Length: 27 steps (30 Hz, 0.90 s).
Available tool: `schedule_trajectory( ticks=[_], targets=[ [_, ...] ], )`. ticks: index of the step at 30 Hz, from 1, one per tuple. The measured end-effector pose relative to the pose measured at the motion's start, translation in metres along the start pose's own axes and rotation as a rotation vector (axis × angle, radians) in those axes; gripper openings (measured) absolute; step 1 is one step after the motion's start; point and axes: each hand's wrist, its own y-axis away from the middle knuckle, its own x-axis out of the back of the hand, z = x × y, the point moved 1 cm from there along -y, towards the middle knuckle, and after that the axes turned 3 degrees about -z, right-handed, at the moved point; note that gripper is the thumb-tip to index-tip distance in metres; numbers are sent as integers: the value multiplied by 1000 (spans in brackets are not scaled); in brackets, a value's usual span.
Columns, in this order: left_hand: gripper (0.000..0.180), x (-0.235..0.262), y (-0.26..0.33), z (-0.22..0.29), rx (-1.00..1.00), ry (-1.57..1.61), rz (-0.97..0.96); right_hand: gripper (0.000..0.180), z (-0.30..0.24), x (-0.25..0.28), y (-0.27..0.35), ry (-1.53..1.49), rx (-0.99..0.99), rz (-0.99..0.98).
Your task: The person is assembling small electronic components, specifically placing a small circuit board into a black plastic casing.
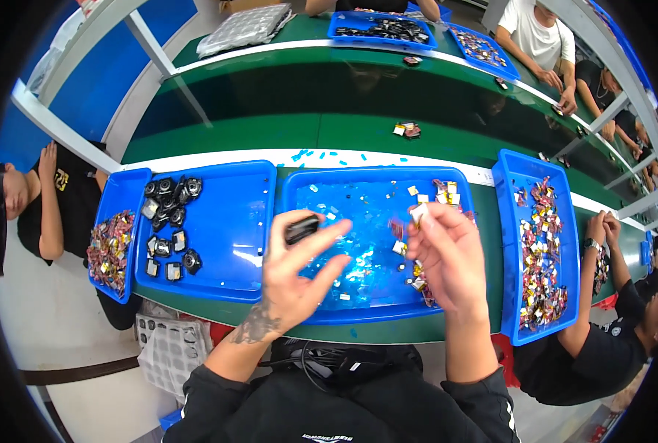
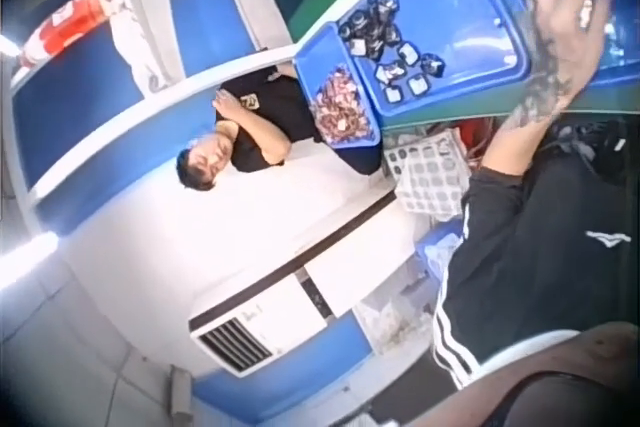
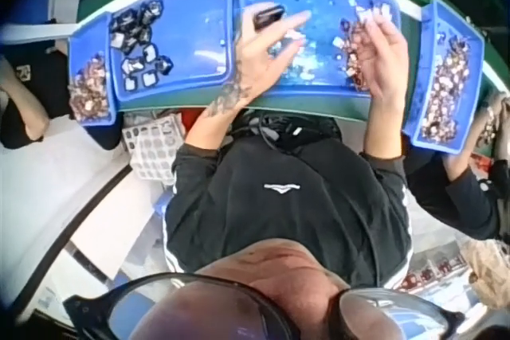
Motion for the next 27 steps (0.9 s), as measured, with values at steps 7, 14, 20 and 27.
schedule_trajectory(
  ticks=[7,14,20,27],
  targets=[
    [34,-3,-14,6,-519,-302,33,17,30,-27,4,-193,-264,26],
    [19,-10,4,-2,-78,39,-35,25,38,-39,10,88,-174,70],
    [16,-21,18,-5,124,72,32,5,23,-32,23,521,-62,-98],
    [17,-16,18,-2,75,-23,-21,4,23,-30,21,696,-6,-151]
  ],
)
